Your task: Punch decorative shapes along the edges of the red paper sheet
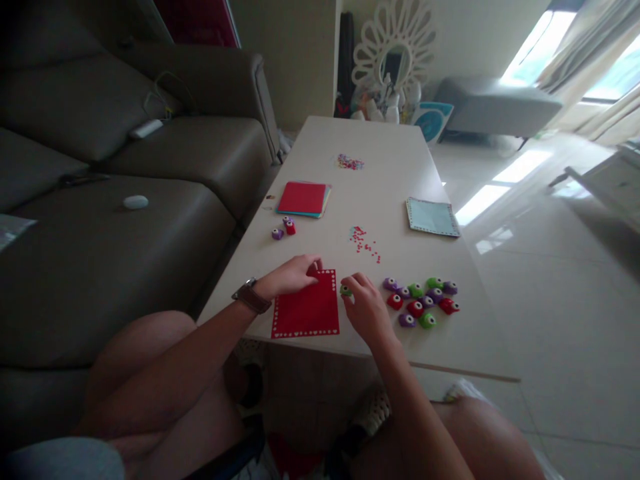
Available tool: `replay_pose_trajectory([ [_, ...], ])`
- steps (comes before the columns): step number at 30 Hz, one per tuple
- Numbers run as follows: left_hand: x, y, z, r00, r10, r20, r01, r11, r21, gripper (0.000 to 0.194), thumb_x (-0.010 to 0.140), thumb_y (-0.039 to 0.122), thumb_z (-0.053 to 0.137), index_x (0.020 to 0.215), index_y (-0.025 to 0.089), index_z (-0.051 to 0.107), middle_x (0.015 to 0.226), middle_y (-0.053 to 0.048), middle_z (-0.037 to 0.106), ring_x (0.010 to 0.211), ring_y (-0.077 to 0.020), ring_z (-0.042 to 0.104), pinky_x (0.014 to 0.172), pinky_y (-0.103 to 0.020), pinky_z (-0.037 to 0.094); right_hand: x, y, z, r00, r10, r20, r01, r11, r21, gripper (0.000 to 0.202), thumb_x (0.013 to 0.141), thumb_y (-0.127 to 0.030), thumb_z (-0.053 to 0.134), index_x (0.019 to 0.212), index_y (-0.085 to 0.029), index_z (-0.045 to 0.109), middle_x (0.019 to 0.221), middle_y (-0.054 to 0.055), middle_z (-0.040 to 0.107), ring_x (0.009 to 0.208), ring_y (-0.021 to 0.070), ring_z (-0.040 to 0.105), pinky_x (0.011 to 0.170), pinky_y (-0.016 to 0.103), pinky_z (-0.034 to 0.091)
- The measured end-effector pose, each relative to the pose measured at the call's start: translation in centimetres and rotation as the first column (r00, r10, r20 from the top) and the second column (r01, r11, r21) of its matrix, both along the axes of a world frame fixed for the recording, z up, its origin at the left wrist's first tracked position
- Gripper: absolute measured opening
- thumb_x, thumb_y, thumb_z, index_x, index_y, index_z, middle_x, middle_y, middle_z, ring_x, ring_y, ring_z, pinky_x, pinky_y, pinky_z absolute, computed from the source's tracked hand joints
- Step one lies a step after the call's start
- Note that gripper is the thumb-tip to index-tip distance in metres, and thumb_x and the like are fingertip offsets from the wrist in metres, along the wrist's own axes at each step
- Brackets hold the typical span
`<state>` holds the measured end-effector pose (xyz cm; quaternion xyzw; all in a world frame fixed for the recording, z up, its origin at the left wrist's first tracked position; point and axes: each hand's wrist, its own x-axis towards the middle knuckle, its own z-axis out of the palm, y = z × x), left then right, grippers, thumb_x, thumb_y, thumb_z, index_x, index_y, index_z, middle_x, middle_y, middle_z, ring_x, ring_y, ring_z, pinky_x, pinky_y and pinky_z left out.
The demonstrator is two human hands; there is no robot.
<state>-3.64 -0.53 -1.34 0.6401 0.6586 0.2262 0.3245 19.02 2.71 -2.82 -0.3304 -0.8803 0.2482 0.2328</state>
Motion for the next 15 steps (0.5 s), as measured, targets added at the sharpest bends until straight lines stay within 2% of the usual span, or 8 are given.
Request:
replay_pose_trajectory([
  [7,0.08,0.10,-0.03,0.998,-0.001,0.067,0.002,1.000,-0.010,0.025,0.074,0.007,0.061,0.097,0.018,0.064,0.088,-0.003,0.071,0.080,-0.0177,0.066,0.076,-0.028,0.051,-0.03,0.16,-0.36,1.000,0.011,-0.022,-0.012,1.000,-0.017,0.023,0.083,-0.004,0.053,0.094,-0.022,0.062,0.096,0.005,0.062,0.089,0.0199,0.060,0.080,0.032,0.046],
  [15,0.30,0.04,0.19,0.998,0.002,0.070,-0.002,1.000,-0.012,0.029,0.075,0.005,0.061,0.101,0.017,0.064,0.087,-0.004,0.071,0.079,-0.0177,0.066,0.073,-0.028,0.051,0.03,0.17,-0.43,0.998,0.037,-0.053,-0.040,0.998,-0.049,0.021,0.086,-0.006,0.055,0.095,-0.023,0.063,0.097,0.004,0.063,0.088,0.0193,0.060,0.080,0.031,0.047],
])
